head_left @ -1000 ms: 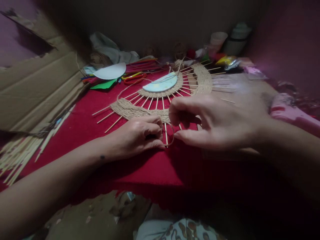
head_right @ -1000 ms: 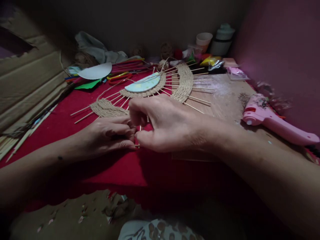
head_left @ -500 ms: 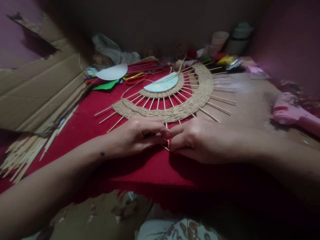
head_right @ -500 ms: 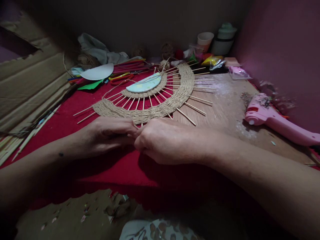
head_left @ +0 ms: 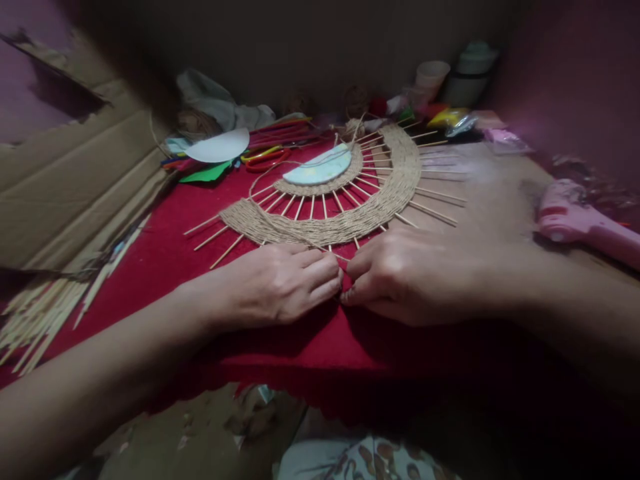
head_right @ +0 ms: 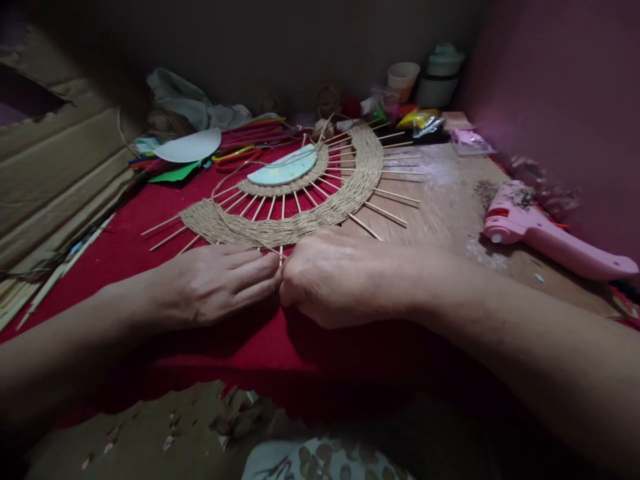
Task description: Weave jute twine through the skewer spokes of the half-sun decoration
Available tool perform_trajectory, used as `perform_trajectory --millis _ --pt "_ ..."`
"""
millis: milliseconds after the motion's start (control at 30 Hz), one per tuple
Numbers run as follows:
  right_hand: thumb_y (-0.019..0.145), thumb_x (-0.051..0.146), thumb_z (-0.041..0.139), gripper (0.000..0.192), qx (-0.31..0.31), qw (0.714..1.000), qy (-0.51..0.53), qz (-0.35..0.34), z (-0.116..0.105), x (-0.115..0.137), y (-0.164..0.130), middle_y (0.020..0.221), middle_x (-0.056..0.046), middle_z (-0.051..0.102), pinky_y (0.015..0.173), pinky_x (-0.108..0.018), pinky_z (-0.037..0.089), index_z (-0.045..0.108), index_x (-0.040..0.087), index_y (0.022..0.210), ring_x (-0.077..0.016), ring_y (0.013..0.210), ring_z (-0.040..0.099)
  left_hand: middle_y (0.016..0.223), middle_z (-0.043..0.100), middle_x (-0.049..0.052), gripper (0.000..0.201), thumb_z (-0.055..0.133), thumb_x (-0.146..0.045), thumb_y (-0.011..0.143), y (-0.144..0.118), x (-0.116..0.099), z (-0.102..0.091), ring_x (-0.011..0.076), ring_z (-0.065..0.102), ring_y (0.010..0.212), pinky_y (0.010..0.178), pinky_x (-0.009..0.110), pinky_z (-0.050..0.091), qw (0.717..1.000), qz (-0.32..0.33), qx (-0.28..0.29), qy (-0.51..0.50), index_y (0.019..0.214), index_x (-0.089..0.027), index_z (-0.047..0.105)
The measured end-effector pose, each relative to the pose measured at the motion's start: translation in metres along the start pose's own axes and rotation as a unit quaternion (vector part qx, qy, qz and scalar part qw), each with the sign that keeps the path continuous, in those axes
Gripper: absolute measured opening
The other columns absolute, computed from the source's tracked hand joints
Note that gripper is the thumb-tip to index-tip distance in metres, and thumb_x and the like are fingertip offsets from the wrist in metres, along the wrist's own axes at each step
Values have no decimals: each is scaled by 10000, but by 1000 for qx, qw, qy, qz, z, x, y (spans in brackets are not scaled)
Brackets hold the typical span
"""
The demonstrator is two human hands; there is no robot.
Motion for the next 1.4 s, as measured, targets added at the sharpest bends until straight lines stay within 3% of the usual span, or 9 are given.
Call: perform_trajectory --millis 167,567,700,833,900,1067,1233,1300,1400 --pt "812 86 522 224 -24 999 33 -22 -4 -5 -3 709 -4 674 548 -223 324 709 189 744 -89 589 515 932 618 50 298 294 -173 979 -1 2 1 163 553 800 721 283 435 999 10 22 33 938 -188 589" --pt "754 64 525 204 -30 999 41 -6 -6 -6 -3 641 13 630 550 -229 320 677 176 677 -79 554 470 749 549 12 289 344 -228 989 3 4 -4 126 486 659 615 273 365 998 -26 -47 -10 838 -181 585" --pt "757 83 530 197 -41 998 3 45 -10 -8 -4 612 6 623 536 -234 308 687 172 679 -78 527 456 735 564 15 339 290 -236 1002 4 3 -6 119 497 646 622 256 380 998 -46 -30 -6 839 -174 580" --pt "767 126 548 175 -99 987 -16 126 -17 -26 -6 608 16 621 538 -234 306 713 184 767 -78 527 465 801 610 37 239 355 -163 963 0 5 -8 132 546 690 608 257 389 997 -33 -65 0 889 -162 582" --pt "771 149 553 163 -111 982 -23 153 -19 -35 -8 624 19 622 539 -237 301 710 192 782 -78 531 462 815 624 44 153 426 -140 916 -5 10 -9 135 557 682 565 256 377 992 -70 -107 13 926 -161 578" --pt "765 153 540 130 -106 968 -64 216 -20 -44 -10 604 9 570 544 -258 279 653 180 708 -86 529 410 795 602 32 85 501 -123 843 -16 28 -15 128 538 670 564 260 400 951 -248 -187 6 874 -189 543" --pt "758 126 514 109 -135 977 -51 158 -13 -49 -8 753 -29 574 578 -254 300 569 161 671 -100 630 450 723 538 4 117 495 -90 789 -25 45 -18 121 481 649 612 275 419 907 -338 -247 -46 811 -196 537" --pt "760 126 507 108 -148 979 -45 136 -11 -51 -8 776 -38 573 595 -257 310 556 163 671 -111 664 465 715 542 -5 109 504 -96 772 -32 56 -15 116 482 637 614 270 421 877 -384 -286 -30 792 -195 546" --pt "756 120 506 105 -145 979 -36 139 -9 -52 -6 759 -41 590 657 -278 326 561 164 679 -130 700 486 756 582 11 99 505 -137 798 -48 77 -6 117 498 636 626 267 426 832 -470 -294 12 846 -183 577"
Point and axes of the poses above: each hand's wrist, its own y-axis towards the middle knuckle, its own z-axis out of the palm, x = y × z, the point moved 2 cm from there along y, towards the middle knuckle
